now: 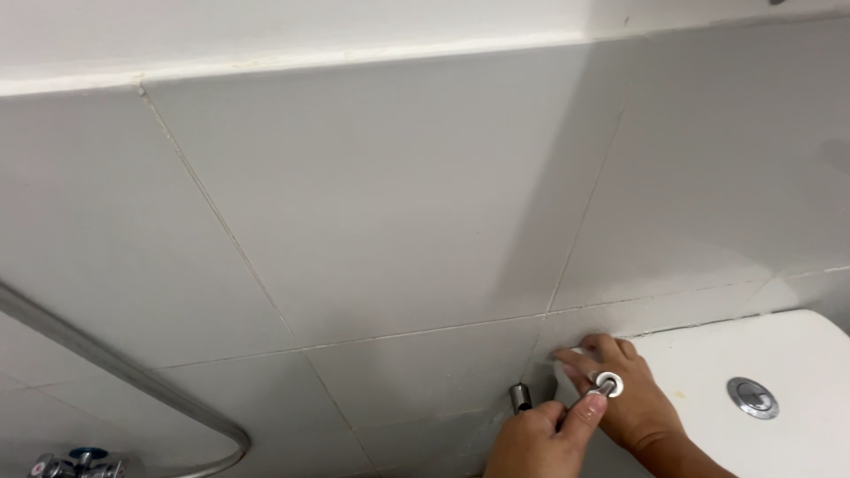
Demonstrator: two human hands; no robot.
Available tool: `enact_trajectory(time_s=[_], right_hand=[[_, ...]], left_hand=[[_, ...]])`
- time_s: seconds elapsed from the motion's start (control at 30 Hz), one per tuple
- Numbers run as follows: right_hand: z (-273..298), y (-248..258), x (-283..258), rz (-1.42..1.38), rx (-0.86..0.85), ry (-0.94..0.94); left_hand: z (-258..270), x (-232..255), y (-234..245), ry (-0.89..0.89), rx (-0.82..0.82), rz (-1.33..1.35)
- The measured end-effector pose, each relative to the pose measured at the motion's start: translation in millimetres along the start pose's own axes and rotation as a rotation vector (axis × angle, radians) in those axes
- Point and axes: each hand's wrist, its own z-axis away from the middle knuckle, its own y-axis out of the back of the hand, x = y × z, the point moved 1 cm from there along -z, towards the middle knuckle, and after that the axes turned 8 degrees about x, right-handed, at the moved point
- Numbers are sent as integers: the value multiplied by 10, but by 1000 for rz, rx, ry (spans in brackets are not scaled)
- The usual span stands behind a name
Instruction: Scrubbing the inside of a toilet bowl with a brush and rinsing the tank area with a spray nozzle.
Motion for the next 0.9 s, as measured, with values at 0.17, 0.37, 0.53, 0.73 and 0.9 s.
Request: enact_trajectory(time_s=[0.17, 0.37, 0.53, 0.73, 0.9], right_hand=[[-75, -127, 58, -113, 110, -67], [-202, -245, 131, -219, 267, -108], [-190, -152, 55, -216, 264, -179], [-230, -243, 163, -200, 235, -181], [-203, -117, 27, -185, 297, -183]], left_hand=[[13, 96, 167, 43, -71, -16], [-74, 105, 256, 61, -119, -16], [-60, 212, 375, 91, -170, -49], [-43, 291, 475, 78, -210, -11], [-12, 213, 420, 42, -201, -13]])
